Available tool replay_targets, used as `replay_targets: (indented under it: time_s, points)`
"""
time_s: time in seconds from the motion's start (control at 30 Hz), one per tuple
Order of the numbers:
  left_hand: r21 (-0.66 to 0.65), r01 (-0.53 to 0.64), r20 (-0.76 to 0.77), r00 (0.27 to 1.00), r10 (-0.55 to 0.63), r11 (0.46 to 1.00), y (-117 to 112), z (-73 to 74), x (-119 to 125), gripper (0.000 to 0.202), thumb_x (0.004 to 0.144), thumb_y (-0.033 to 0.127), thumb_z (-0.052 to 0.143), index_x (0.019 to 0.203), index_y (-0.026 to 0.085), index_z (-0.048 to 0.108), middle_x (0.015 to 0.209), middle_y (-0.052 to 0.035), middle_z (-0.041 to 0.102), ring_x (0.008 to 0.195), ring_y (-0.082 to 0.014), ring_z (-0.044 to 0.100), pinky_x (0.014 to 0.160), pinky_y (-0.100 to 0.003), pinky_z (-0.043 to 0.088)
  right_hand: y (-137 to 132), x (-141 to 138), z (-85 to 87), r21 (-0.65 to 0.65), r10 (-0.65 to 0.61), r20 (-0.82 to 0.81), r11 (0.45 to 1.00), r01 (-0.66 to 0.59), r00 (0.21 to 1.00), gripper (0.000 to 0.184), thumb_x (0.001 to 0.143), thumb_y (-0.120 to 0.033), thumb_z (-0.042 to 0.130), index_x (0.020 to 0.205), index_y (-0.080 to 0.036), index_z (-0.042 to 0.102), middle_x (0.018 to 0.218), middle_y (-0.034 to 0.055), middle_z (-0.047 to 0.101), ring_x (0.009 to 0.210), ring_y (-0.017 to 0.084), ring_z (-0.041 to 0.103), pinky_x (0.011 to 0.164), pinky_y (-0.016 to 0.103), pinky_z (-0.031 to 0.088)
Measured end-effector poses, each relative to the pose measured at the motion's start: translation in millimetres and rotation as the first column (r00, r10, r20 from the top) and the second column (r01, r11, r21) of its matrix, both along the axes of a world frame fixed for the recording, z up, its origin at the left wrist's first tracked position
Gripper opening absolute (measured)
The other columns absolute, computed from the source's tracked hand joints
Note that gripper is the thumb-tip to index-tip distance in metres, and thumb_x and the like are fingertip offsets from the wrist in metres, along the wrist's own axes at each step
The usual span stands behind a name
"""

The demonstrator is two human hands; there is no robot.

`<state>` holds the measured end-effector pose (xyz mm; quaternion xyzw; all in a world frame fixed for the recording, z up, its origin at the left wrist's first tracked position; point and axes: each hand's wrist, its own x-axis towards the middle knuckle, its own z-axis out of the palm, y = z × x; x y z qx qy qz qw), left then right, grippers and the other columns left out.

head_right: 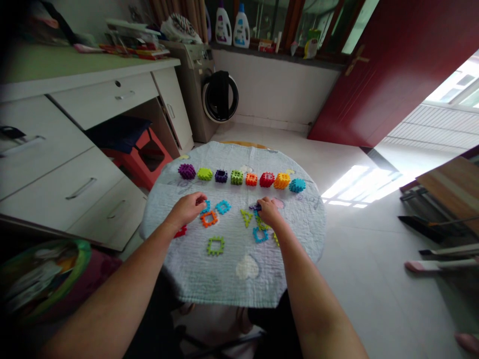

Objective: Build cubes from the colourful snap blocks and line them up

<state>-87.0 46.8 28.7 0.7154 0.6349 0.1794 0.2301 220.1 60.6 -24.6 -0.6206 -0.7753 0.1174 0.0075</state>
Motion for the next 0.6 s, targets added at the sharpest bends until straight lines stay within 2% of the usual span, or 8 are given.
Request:
replay_targets:
  time_s: [0.13,0.33,0.47,0.6]
  points:
    - [-0.008,0.01,0.008,1.0,-0.01,1.0,0,0.6,2,0.026,0.08,0.018,0.051,0.101,0.016,0.066,0.091,-0.0062,0.071,0.084,-0.0185,0.064,0.073,-0.026,0.046,-2,5,2.9,0.015,-0.057,0.021,0.998,0.057,0.998,0.034,0.078,-0.025,0.061,0.111,-0.017,0.066,0.11,0.0115,0.061,0.099,0.023,0.057,0.086,0.03,0.038]
    - [0.003,0.014,0.022,1.0,-0.014,1.0,0,2.3,2,0.027,0.08,0.017,0.052,0.103,0.016,0.065,0.093,-0.0065,0.071,0.086,-0.0185,0.064,0.074,-0.025,0.045,-10,-2,13.7,0.146,-0.095,-0.115,0.983,0.111,0.989,0.041,0.077,-0.022,0.06,0.118,-0.016,0.059,0.11,0.0098,0.06,0.097,0.022,0.057,0.083,0.03,0.04]
    - [-0.005,-0.007,0.008,1.0,0.007,1.0,0,4.3,2,0.024,0.081,0.019,0.053,0.101,0.017,0.066,0.094,-0.0069,0.071,0.085,-0.0187,0.065,0.073,-0.025,0.045,-9,-34,34.0,0.183,0.025,-0.168,0.983,0.007,0.985,0.031,0.078,-0.021,0.057,0.109,-0.02,0.061,0.107,0.0073,0.061,0.095,0.021,0.056,0.083,0.03,0.04]
    - [-0.039,0.009,-0.049,0.999,-0.011,0.999,-1,2.9,0,0.027,0.082,0.02,0.053,0.106,0.018,0.065,0.093,-0.0072,0.072,0.086,-0.0195,0.066,0.073,-0.026,0.044,7,-81,48.5,0.168,0.144,-0.092,0.978,-0.127,0.985,0.032,0.078,-0.021,0.057,0.108,-0.02,0.064,0.106,0.008,0.062,0.099,0.024,0.051,0.087,0.033,0.037]
